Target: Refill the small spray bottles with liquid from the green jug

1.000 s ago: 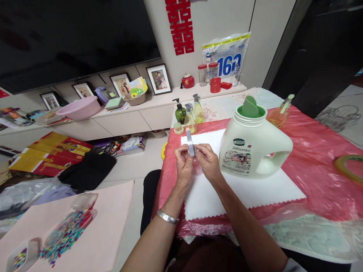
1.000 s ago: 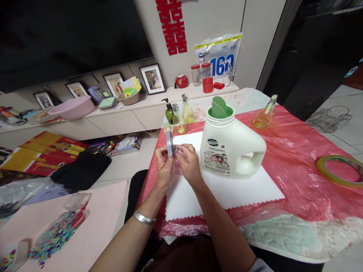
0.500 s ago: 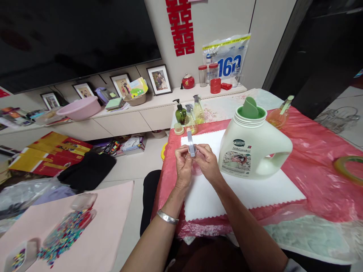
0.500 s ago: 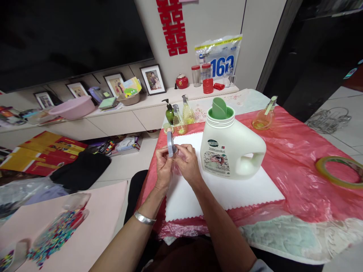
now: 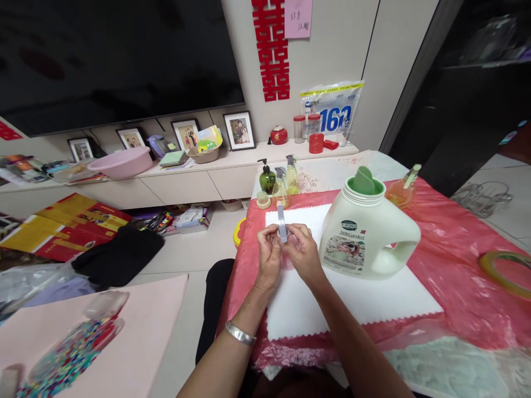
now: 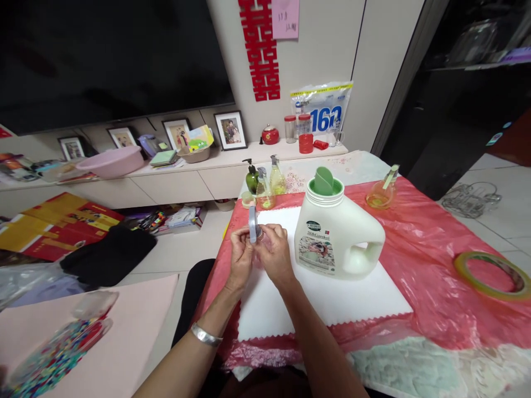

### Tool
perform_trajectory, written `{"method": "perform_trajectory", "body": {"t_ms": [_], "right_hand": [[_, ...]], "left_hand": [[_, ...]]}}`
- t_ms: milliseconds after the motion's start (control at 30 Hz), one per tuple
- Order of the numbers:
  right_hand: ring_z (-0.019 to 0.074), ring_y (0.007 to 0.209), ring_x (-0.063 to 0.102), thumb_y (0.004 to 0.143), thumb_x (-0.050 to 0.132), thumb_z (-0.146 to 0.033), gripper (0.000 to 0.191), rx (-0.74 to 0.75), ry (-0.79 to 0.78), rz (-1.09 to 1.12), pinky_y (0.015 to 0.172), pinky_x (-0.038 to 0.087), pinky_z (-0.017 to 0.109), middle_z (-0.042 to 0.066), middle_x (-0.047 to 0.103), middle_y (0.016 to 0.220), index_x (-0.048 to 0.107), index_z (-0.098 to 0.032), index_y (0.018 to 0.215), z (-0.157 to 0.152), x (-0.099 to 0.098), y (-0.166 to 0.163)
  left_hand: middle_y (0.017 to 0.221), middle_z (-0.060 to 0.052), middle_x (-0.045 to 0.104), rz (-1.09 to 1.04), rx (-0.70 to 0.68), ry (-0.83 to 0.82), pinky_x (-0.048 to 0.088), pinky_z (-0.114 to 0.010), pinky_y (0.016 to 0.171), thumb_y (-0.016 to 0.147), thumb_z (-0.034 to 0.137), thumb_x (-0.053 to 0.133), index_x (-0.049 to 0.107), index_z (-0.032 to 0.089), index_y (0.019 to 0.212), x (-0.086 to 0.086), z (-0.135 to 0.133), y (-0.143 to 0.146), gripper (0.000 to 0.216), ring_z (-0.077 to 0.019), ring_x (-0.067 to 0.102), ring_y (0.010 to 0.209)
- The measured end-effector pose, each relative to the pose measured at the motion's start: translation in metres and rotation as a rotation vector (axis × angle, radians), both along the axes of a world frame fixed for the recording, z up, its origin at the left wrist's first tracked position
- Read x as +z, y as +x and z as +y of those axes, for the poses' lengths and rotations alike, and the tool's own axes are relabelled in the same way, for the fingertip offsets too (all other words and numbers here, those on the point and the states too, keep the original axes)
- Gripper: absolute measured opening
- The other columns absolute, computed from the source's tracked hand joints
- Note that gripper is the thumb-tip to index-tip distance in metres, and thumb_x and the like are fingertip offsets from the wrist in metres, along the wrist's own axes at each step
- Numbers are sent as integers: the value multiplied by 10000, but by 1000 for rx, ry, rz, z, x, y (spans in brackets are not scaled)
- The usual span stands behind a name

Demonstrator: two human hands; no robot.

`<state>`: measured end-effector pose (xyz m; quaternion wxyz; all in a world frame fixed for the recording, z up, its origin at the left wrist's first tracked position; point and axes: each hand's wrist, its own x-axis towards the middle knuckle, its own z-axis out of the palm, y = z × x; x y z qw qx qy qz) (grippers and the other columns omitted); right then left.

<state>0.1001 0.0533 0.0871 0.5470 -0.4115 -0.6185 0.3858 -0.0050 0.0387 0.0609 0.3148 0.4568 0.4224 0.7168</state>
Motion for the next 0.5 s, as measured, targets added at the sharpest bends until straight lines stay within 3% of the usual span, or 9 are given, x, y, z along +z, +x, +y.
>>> {"method": "perform_trajectory", "body": {"t_ms": [200, 333, 500], "right_hand": [[265, 1020, 546, 808, 693, -388, 248, 32, 28, 0, 963, 435, 452, 69, 673, 1038, 728, -267, 1021, -5, 11, 4], [240, 985, 578, 825, 677, -425, 230, 71, 56, 1, 907, 470, 393, 59, 688, 997, 718, -253, 973, -21, 26, 11], [191, 894, 601, 873, 643, -534, 292, 172, 28, 34, 828, 482, 320, 17, 667, 919, 700, -247, 884, -50, 58, 26]], "left_hand": [[1265, -110, 657, 86, -177, -131, 414, -486, 1139, 822, 593, 701, 648, 248, 1191, 8, -12, -14, 508, -279, 590, 1252], [1374, -95, 636, 252, -168, -297, 319, -568, 1219, 652, 524, 850, 671, 272, 1225, 14, -35, -32, 650, -356, 510, 1378], [1346, -65, 686, 87, -342, -512, 434, -601, 1150, 464, 438, 930, 673, 346, 1246, 19, -67, -40, 829, -421, 538, 1353]]}}
